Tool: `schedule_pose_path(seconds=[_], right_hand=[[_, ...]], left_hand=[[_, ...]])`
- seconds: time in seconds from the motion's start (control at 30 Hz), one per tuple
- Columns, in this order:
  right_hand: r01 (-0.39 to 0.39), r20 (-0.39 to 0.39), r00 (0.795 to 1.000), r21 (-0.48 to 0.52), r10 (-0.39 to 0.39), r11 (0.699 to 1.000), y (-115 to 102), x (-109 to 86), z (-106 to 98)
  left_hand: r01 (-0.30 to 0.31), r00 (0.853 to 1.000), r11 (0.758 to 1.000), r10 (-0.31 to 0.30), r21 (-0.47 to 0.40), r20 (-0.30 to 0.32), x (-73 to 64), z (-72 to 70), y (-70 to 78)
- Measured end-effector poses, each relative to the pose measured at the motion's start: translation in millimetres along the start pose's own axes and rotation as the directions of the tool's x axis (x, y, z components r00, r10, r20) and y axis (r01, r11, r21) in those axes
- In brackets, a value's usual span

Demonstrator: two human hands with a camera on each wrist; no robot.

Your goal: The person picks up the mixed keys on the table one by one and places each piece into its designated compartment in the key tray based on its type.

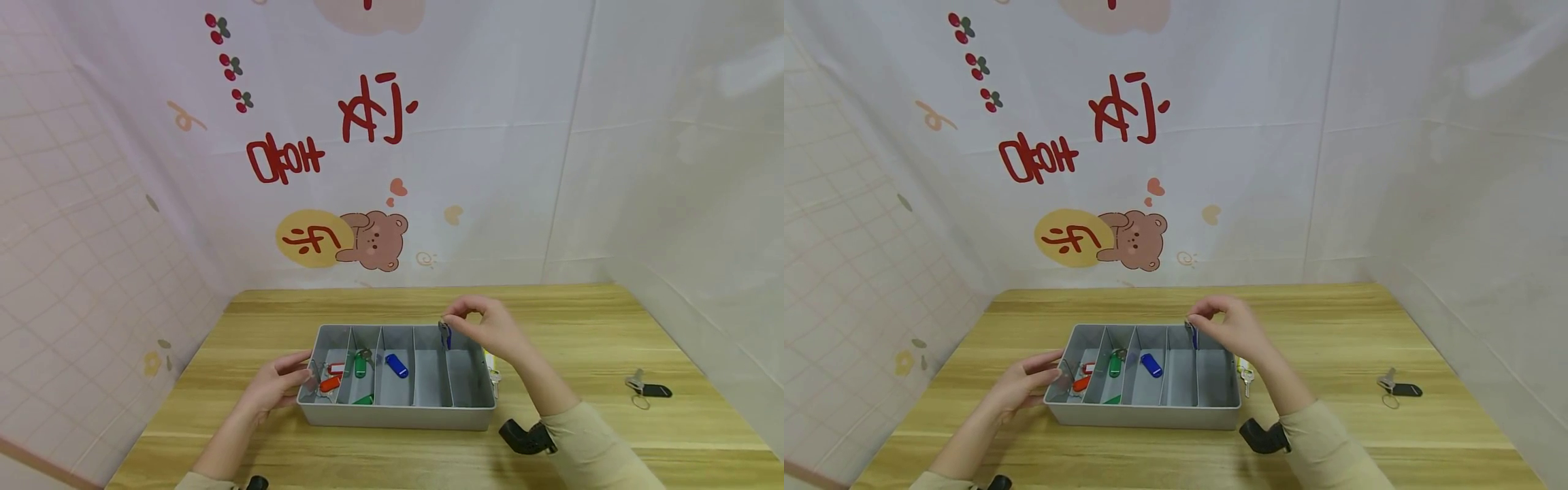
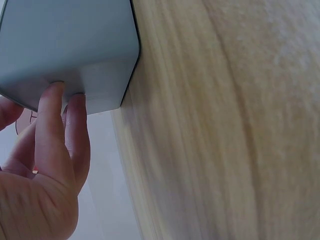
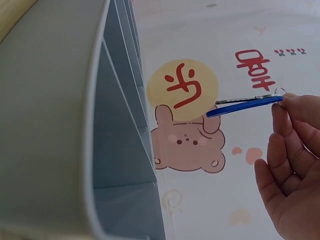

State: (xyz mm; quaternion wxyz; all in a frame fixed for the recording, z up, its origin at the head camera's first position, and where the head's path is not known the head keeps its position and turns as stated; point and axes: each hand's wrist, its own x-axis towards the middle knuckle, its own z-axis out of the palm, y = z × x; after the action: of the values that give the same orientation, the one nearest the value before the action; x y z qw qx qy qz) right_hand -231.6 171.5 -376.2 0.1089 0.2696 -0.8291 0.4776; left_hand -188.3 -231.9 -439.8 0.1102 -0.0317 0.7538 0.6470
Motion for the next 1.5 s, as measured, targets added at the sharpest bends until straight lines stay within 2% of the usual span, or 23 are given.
schedule_pose_path(seconds=[0.33,0.5,0.77,0.93,1.17,1.33,1.5], right_hand=[[0.021,0.043,0.999,0.049,-0.023,0.999,-8.2,7.2,15.4],[0.011,0.075,0.997,0.040,-0.014,0.999,-13.3,8.9,22.0],[0.040,0.138,0.989,0.042,-0.045,0.998,-17.6,13.7,33.8],[0.066,0.175,0.982,0.058,-0.076,0.996,-17.3,15.6,40.3],[0.056,0.232,0.971,0.031,-0.062,0.998,-13.6,16.9,48.7],[0.056,0.285,0.957,0.014,-0.058,0.998,-13.6,20.3,52.6],[0.022,0.341,0.940,0.009,-0.024,1.000,-15.7,22.7,56.5]], left_hand=[[-0.006,1.000,1.000,0.006,0.015,-0.007,-1.5,0.1,1.0],[0.002,1.000,1.000,-0.002,0.024,-0.014,-1.8,0.5,1.2],[-0.001,1.000,0.999,0.001,0.040,-0.017,-0.8,0.6,0.2],[-0.004,1.000,0.999,0.004,0.041,-0.014,-1.4,1.0,0.7],[-0.006,1.000,0.999,0.007,0.041,-0.010,-1.6,1.0,1.0],[-0.004,1.000,0.999,0.005,0.042,-0.015,-0.2,1.3,0.4],[-0.006,1.000,0.999,0.006,0.040,-0.011,-0.5,1.6,0.4]])
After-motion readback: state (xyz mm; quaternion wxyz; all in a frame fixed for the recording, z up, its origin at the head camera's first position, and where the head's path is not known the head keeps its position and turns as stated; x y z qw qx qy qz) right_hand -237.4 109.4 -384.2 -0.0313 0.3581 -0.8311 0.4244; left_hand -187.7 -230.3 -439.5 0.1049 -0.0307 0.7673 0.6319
